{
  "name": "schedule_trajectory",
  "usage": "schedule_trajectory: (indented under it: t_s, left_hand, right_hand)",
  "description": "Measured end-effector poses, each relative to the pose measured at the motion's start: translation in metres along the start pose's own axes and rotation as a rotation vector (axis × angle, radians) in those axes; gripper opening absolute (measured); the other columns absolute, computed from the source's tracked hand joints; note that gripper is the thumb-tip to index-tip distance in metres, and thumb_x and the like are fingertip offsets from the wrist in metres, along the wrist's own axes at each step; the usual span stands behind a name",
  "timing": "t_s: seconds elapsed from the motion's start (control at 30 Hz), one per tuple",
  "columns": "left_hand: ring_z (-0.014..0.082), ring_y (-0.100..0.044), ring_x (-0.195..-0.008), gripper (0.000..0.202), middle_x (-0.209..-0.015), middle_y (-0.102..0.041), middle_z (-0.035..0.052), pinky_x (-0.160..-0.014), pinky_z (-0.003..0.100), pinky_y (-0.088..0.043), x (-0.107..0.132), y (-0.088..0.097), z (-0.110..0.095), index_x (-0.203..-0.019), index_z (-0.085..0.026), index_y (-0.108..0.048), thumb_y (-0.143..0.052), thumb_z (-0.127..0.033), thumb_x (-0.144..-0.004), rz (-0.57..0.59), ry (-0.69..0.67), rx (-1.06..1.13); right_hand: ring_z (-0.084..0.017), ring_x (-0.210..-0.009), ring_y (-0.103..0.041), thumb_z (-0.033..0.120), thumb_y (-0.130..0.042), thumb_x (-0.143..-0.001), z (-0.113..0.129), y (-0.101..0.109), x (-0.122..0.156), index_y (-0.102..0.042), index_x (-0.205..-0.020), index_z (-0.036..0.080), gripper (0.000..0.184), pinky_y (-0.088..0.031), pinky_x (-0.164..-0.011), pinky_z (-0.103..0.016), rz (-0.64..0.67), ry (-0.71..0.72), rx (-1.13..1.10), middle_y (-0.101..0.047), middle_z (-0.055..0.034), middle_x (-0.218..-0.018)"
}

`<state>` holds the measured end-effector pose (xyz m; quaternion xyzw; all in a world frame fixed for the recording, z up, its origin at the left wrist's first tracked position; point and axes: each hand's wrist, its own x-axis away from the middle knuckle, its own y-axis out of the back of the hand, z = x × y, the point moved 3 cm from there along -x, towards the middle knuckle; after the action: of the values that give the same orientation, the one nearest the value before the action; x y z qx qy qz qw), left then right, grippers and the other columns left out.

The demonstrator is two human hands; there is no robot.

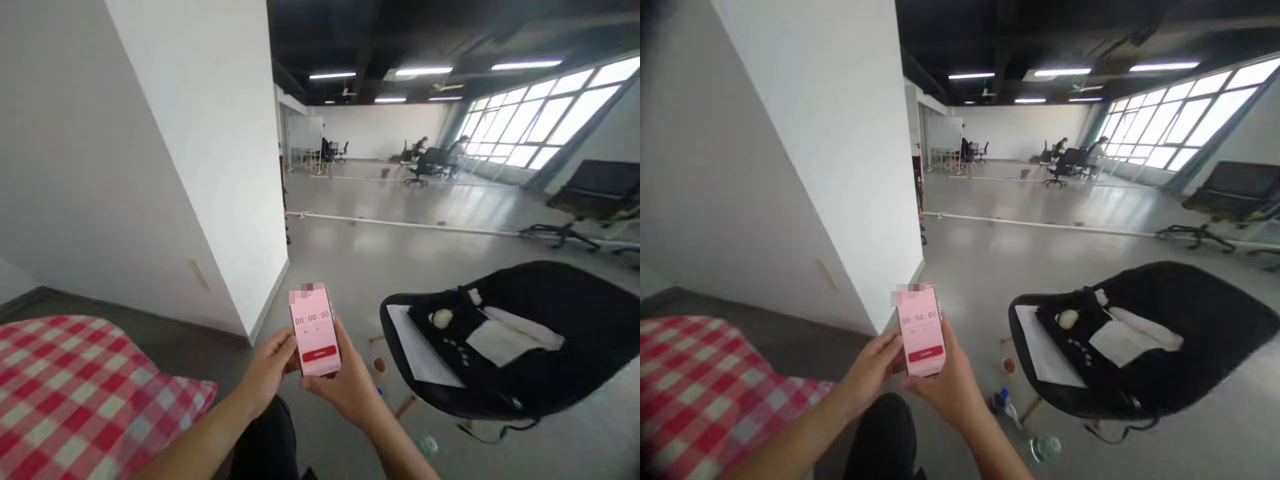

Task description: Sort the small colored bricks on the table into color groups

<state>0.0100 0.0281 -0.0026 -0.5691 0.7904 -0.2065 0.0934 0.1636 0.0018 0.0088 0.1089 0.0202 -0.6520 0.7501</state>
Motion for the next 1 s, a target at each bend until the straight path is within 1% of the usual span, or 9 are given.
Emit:
schedule_trajectory:
  t_s: [0.17, 0.27, 0.4, 0.53, 0.63, 0.7, 0.8, 0.9, 1.0]
  left_hand:
    - [0.0282, -0.068, -0.105, 0.054, -0.123, -0.068, 0.0133, -0.084, 0.037, -0.055, -0.013, -0.026, 0.014, -0.137, -0.019, -0.054, -0.065, -0.043, -0.090, 0.065, 0.054, 0.012]
    - [0.0285, -0.070, -0.101, 0.061, -0.117, -0.071, 0.0151, -0.076, 0.034, -0.056, -0.021, -0.035, 0.030, -0.142, -0.018, -0.048, -0.066, -0.044, -0.089, 0.054, 0.102, -0.014]
    - [0.0289, -0.070, -0.099, 0.067, -0.116, -0.071, 0.0168, -0.066, 0.028, -0.053, -0.031, -0.042, 0.050, -0.142, -0.016, -0.046, -0.068, -0.046, -0.086, 0.038, 0.154, -0.051]
    - [0.0290, -0.068, -0.106, 0.070, -0.120, -0.069, 0.0175, -0.079, 0.033, -0.053, -0.037, -0.043, 0.060, -0.142, -0.016, -0.046, -0.068, -0.051, -0.085, 0.053, 0.226, -0.078]
    - [0.0304, -0.066, -0.110, 0.078, -0.126, -0.065, 0.0198, -0.092, 0.040, -0.050, -0.036, -0.037, 0.060, -0.144, -0.015, -0.043, -0.068, -0.057, -0.083, 0.092, 0.269, -0.107]
    - [0.0313, -0.065, -0.111, 0.083, -0.129, -0.063, 0.0213, -0.097, 0.043, -0.047, -0.030, -0.026, 0.054, -0.145, -0.015, -0.040, -0.067, -0.060, -0.082, 0.044, 0.297, -0.153]
    - [0.0319, -0.064, -0.113, 0.082, -0.130, -0.062, 0.0208, -0.099, 0.043, -0.046, -0.018, 0.004, 0.037, -0.145, -0.016, -0.039, -0.064, -0.062, -0.083, -0.064, 0.264, -0.166]
    - [0.0318, -0.064, -0.113, 0.081, -0.127, -0.065, 0.0172, -0.096, 0.040, -0.049, -0.005, 0.050, 0.020, -0.144, -0.018, -0.038, -0.065, -0.062, -0.081, -0.210, 0.240, -0.130]
    - [0.0327, -0.069, -0.101, 0.084, -0.114, -0.072, 0.0139, -0.083, 0.036, -0.056, 0.008, 0.098, 0.013, -0.138, -0.020, -0.044, -0.072, -0.062, -0.072, -0.399, 0.267, -0.112]
  right_hand:
    - [-0.031, -0.122, -0.056, 0.015, -0.083, -0.060, -0.016, 0.024, 0.008, -0.018, -0.154, 0.026, 0.115, -0.048, -0.096, -0.044, -0.128, -0.078, 0.038, -0.057, -0.0119, -0.137]
    - [-0.031, -0.120, -0.058, 0.016, -0.082, -0.058, -0.027, 0.036, 0.009, -0.017, -0.154, 0.024, 0.116, -0.048, -0.096, -0.045, -0.183, -0.132, 0.107, -0.059, -0.0126, -0.134]
    - [-0.032, -0.119, -0.058, 0.022, -0.080, -0.059, -0.046, 0.046, 0.010, -0.024, -0.151, 0.022, 0.108, -0.049, -0.095, -0.046, -0.257, -0.139, 0.236, -0.057, -0.0146, -0.135]
    - [-0.033, -0.125, -0.054, 0.023, -0.073, -0.063, -0.069, 0.050, 0.011, -0.023, -0.151, 0.021, 0.102, -0.048, -0.097, -0.045, -0.345, -0.148, 0.380, -0.053, -0.0165, -0.138]
    - [-0.033, -0.130, -0.049, 0.023, -0.069, -0.064, -0.087, 0.062, 0.013, -0.024, -0.150, 0.020, 0.098, -0.045, -0.101, -0.046, -0.407, -0.146, 0.499, -0.049, -0.0165, -0.142]
    - [-0.033, -0.130, -0.048, 0.025, -0.068, -0.063, -0.104, 0.081, 0.015, -0.024, -0.150, 0.019, 0.097, -0.044, -0.102, -0.045, -0.466, -0.191, 0.591, -0.048, -0.0162, -0.143]
    - [-0.034, -0.127, -0.051, 0.026, -0.065, -0.064, -0.134, 0.126, 0.026, -0.025, -0.149, 0.014, 0.095, -0.045, -0.100, -0.043, -0.494, -0.352, 0.749, -0.051, -0.0184, -0.138]
    - [-0.034, -0.124, -0.052, 0.028, -0.063, -0.064, -0.159, 0.177, 0.045, -0.027, -0.147, 0.009, 0.093, -0.044, -0.099, -0.043, -0.516, -0.537, 0.912, -0.052, -0.0201, -0.134]
    - [-0.035, -0.119, -0.055, 0.034, -0.063, -0.066, -0.164, 0.213, 0.061, -0.028, -0.147, 0.009, 0.092, -0.044, -0.097, -0.044, -0.618, -0.657, 1.007, -0.054, -0.0200, -0.128]
